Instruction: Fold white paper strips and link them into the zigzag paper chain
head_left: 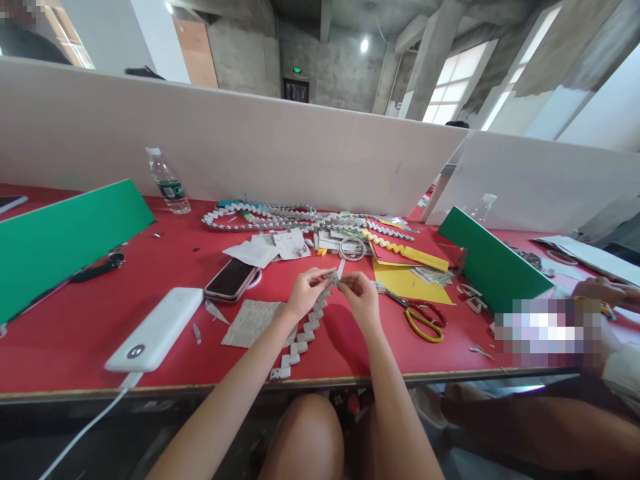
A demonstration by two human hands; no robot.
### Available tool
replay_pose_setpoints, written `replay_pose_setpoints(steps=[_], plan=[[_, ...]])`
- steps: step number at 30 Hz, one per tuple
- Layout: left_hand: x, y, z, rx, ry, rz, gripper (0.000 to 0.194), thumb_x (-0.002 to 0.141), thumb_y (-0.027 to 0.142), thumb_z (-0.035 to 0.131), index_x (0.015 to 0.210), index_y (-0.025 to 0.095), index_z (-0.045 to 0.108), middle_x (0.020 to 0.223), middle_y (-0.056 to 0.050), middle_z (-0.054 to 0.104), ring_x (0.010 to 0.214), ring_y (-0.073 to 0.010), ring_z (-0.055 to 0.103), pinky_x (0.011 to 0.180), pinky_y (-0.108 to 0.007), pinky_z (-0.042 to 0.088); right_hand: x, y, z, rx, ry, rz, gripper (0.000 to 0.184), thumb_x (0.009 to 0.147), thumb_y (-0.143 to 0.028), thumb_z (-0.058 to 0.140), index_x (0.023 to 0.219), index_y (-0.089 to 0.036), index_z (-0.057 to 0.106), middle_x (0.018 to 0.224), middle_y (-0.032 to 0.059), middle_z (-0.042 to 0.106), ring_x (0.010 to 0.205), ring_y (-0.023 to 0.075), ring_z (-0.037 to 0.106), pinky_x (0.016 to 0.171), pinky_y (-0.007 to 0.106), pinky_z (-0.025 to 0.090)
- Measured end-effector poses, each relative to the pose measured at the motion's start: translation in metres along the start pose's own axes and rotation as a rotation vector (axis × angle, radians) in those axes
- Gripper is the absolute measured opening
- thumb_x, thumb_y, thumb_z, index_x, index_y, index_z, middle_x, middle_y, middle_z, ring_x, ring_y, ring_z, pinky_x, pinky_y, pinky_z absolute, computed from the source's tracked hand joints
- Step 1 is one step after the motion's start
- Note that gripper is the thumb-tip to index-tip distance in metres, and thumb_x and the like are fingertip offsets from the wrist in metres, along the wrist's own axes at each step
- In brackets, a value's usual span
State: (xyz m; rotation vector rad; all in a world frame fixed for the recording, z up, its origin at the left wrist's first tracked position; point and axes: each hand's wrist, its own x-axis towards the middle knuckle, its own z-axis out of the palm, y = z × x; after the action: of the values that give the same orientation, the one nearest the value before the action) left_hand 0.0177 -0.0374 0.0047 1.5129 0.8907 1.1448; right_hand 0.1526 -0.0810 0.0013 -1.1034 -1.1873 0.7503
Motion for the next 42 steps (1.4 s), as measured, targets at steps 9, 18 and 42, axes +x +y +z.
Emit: replay_pose_setpoints(steps=[9,18,42], plan=[[0.005,-0.004,-0.007,-0.044,0.053,-0.087,0.044,0.063,0.04,0.071,0.098,0.015,0.061,0.081,-0.006,0.066,0.075,-0.0177,0.062,0.066,-0.028,0.049,0.0,-0.001,-0.006,-0.208,-0.125,-0.169,0.036,0.078,-0.025,0.057,0.114,-0.027,0.058,0.106,0.0065,0.058,0.084,0.0166,0.06,0.079,0.034,0.051],[0.004,0.002,-0.006,-0.021,-0.006,-0.119,0.038,0.059,0.04,0.074,0.083,0.015,0.06,0.079,-0.006,0.067,0.076,-0.0178,0.062,0.069,-0.029,0.048,-0.004,-0.004,-0.015,-0.282,-0.201,-0.185,0.037,0.08,-0.025,0.055,0.117,-0.028,0.056,0.111,0.0059,0.061,0.101,0.0212,0.057,0.089,0.038,0.045],[-0.006,0.005,0.004,0.006,0.043,0.049,0.028,0.065,0.039,0.07,0.077,0.016,0.059,0.075,-0.005,0.068,0.067,-0.0167,0.064,0.061,-0.027,0.049,-0.005,-0.004,-0.015,-0.207,-0.14,-0.191,0.024,0.08,-0.021,0.054,0.104,-0.023,0.056,0.102,0.006,0.063,0.096,0.019,0.059,0.087,0.035,0.047]])
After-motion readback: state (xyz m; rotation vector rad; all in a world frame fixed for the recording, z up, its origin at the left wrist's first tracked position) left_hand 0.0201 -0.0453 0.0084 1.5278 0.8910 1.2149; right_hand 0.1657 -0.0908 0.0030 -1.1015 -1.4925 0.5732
